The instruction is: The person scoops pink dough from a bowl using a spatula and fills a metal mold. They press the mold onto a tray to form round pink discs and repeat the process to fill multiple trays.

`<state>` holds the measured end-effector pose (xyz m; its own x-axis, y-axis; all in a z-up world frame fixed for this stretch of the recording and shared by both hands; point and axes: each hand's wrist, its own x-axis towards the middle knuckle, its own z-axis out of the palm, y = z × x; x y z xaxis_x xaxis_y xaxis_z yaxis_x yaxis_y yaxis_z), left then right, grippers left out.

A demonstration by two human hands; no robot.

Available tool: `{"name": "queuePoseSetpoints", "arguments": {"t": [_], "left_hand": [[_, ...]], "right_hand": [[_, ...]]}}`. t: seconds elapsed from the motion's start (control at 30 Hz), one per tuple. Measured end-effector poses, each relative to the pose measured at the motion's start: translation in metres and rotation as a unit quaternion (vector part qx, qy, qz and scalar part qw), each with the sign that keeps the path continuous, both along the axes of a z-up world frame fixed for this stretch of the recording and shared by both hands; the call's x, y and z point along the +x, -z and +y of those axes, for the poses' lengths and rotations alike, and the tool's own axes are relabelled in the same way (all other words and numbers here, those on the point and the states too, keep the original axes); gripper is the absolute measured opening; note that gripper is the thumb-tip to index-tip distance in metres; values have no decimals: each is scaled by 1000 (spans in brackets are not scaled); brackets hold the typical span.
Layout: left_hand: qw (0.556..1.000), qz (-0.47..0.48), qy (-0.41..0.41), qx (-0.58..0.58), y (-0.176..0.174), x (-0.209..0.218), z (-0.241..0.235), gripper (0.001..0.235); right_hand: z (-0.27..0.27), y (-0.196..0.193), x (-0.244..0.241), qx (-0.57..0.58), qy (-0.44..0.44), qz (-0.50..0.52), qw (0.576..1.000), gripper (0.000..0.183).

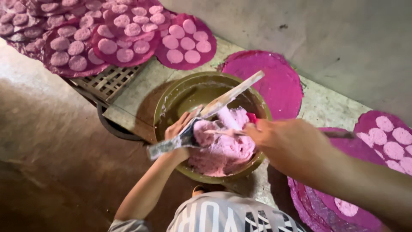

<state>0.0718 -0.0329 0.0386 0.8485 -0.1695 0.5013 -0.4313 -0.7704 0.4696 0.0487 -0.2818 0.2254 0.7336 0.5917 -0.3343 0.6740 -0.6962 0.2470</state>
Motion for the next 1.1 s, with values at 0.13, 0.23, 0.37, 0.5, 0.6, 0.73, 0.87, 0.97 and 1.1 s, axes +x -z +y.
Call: {"name": "queuePoseSetpoints", "arguments": {"t": [0.13, 0.23, 0.37, 0.5, 0.6, 0.73, 0.87, 0.97, 1.1], "left_hand": [[995, -39, 23, 90, 14, 8, -22, 33], [938, 169, 117, -280, 24, -1, -17, 80], [977, 34, 34, -207, 35, 3, 18, 35], [912, 17, 69, -405, 36, 26, 14, 11], [969, -122, -43, -213, 32, 27, 3, 14], [970, -169, -169, 41, 22, 27, 21, 28], [991, -72, -93, -63, 28, 30, 28, 18], [996, 22, -78, -41, 35, 35, 11, 16], [980, -76, -165, 83, 42, 37, 8, 39]], "right_hand": [[49, 36, 7, -26, -159, -110, 981, 20], [45, 58, 10, 32, -202, -108, 973, 14], [-14, 55, 4, 154, -59, -80, 983, 26], [-16, 71, 26, 301, 82, 6, 950, 60], [24, 136, 28, 440, 110, 54, 890, 60], [24, 211, -2, 559, 138, 178, 798, 68], [-13, 217, 3, 497, 181, 288, 798, 61], [-13, 206, 26, 468, 312, 245, 790, 48], [14, 218, 28, 528, 224, 216, 790, 51]]}}
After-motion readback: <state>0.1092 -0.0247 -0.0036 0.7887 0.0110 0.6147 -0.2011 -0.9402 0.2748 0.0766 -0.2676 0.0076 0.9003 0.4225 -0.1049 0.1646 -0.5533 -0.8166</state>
